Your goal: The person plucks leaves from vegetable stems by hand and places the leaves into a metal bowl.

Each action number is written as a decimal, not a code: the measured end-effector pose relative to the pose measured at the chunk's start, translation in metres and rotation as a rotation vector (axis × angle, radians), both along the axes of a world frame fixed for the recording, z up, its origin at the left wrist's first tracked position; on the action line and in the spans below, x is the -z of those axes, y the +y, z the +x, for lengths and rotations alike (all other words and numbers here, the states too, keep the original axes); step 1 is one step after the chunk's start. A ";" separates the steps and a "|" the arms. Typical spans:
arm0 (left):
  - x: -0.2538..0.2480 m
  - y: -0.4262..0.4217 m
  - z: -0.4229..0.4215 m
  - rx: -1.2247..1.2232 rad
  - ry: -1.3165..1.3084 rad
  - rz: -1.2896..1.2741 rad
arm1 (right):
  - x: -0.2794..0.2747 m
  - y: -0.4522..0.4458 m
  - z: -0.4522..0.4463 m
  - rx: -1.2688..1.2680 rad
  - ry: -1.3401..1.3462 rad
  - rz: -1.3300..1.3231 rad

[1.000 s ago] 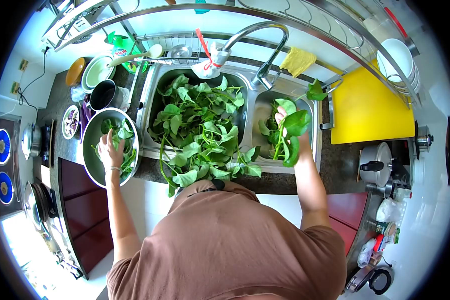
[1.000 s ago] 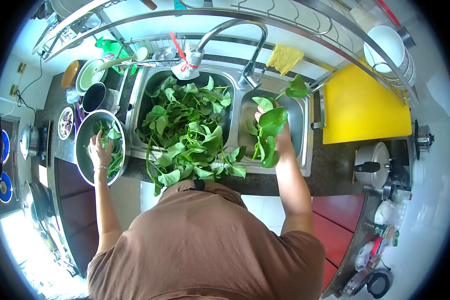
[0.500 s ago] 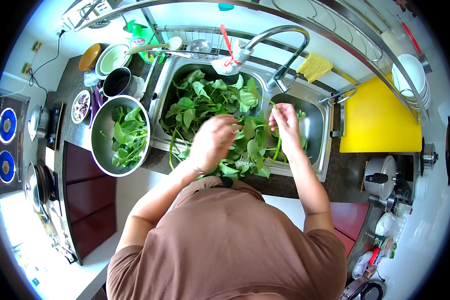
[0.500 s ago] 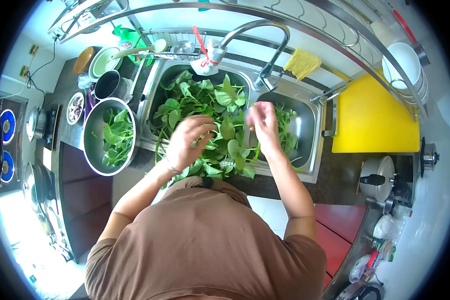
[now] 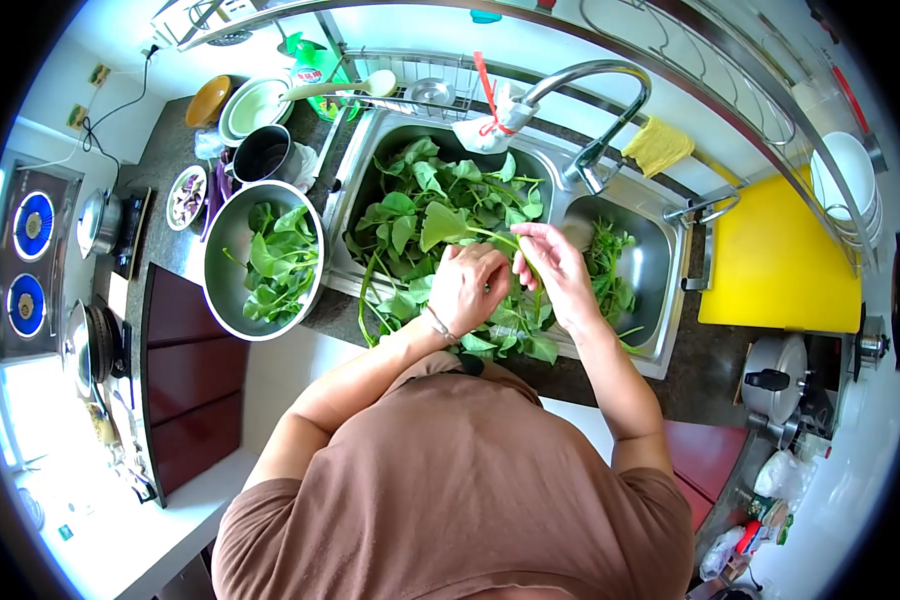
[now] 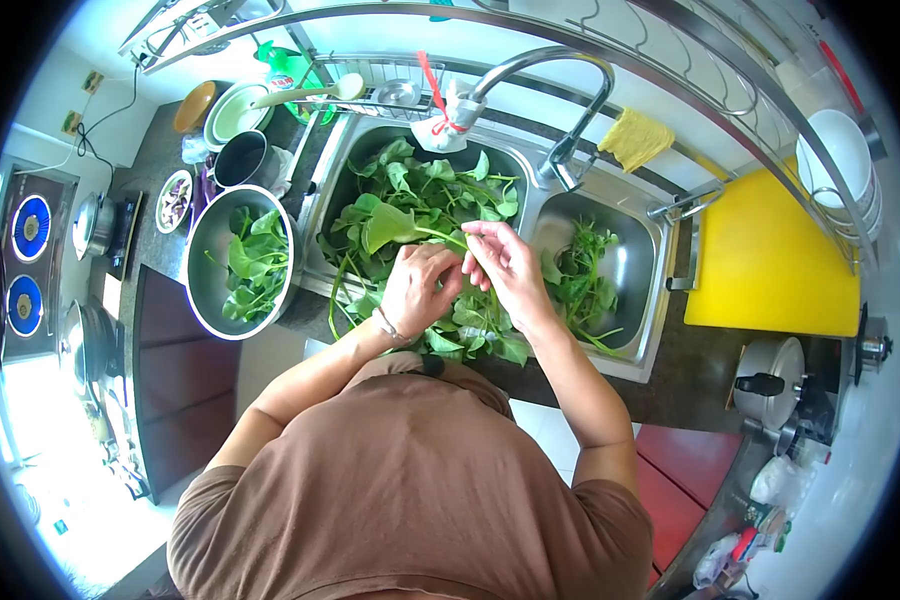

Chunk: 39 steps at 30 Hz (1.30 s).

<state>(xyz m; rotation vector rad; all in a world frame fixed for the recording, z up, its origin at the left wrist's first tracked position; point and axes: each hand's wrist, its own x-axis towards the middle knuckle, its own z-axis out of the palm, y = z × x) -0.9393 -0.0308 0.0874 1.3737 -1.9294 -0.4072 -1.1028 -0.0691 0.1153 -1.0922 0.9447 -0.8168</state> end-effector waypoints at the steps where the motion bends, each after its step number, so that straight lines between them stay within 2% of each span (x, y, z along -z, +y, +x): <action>1: 0.003 0.000 0.001 -0.010 -0.004 0.000 | -0.003 0.001 0.002 -0.037 -0.011 0.023; 3: 0.011 -0.002 0.001 -0.012 0.558 0.428 | -0.006 0.004 0.006 -0.067 -0.032 -0.027; 4: 0.017 -0.003 0.001 0.002 0.720 0.505 | -0.005 0.006 0.007 -0.073 -0.032 -0.094; 5: 0.021 -0.004 0.001 -0.114 0.960 0.700 | -0.006 0.007 0.008 -0.077 -0.033 -0.162; 7: 0.040 -0.011 0.020 -0.124 1.184 0.844 | -0.011 0.011 0.004 -0.050 -0.011 -0.224; 8: 0.050 -0.007 0.029 -0.066 1.221 0.761 | -0.012 0.013 0.001 -0.049 -0.013 -0.243; 9: 0.015 -0.004 0.030 -0.158 1.271 0.800 | -0.012 0.014 -0.003 -0.046 -0.015 -0.264; 11: 0.019 -0.002 0.044 -0.038 1.475 0.873 | -0.011 0.018 -0.009 -0.045 -0.029 -0.269; 13: 0.003 0.001 0.054 -0.014 1.523 0.954 | -0.008 0.022 -0.013 -0.045 -0.045 -0.276; 15: -0.007 0.003 0.062 0.371 1.784 1.145 | -0.004 0.026 -0.016 -0.065 0.028 -0.298; 17: -0.020 0.008 0.064 0.368 1.758 1.181 | 0.001 0.029 -0.018 -0.055 0.040 -0.289; 19: -0.030 0.015 0.065 0.371 1.427 1.033 | 0.002 0.030 -0.018 -0.087 0.222 -0.589; 21: -0.043 0.021 0.065 0.354 1.375 1.042 | -0.003 0.031 -0.016 -0.092 0.253 -0.607; 23: -0.063 0.027 0.062 0.217 1.105 1.039 | -0.001 0.031 -0.015 -0.140 0.292 -0.779; 24: -0.077 0.028 0.060 0.260 1.118 1.025 | -0.004 0.031 -0.014 -0.162 0.318 -0.795; 28: -0.070 0.032 0.053 0.387 0.962 0.957 | -0.004 0.032 -0.011 -0.145 0.376 -0.913; 30: -0.077 0.033 0.050 0.430 0.842 0.758 | 0.000 0.033 -0.011 -0.127 0.369 -0.898; 34: -0.072 0.034 0.053 0.450 0.810 0.773 | 0.000 0.033 -0.012 -0.083 0.341 -0.909; 36: -0.071 0.035 0.054 0.422 0.952 0.948 | -0.003 0.033 -0.015 -0.084 0.356 -0.901; 39: -0.071 0.038 0.053 0.322 1.095 0.978 | -0.003 0.034 -0.019 -0.061 0.389 -0.913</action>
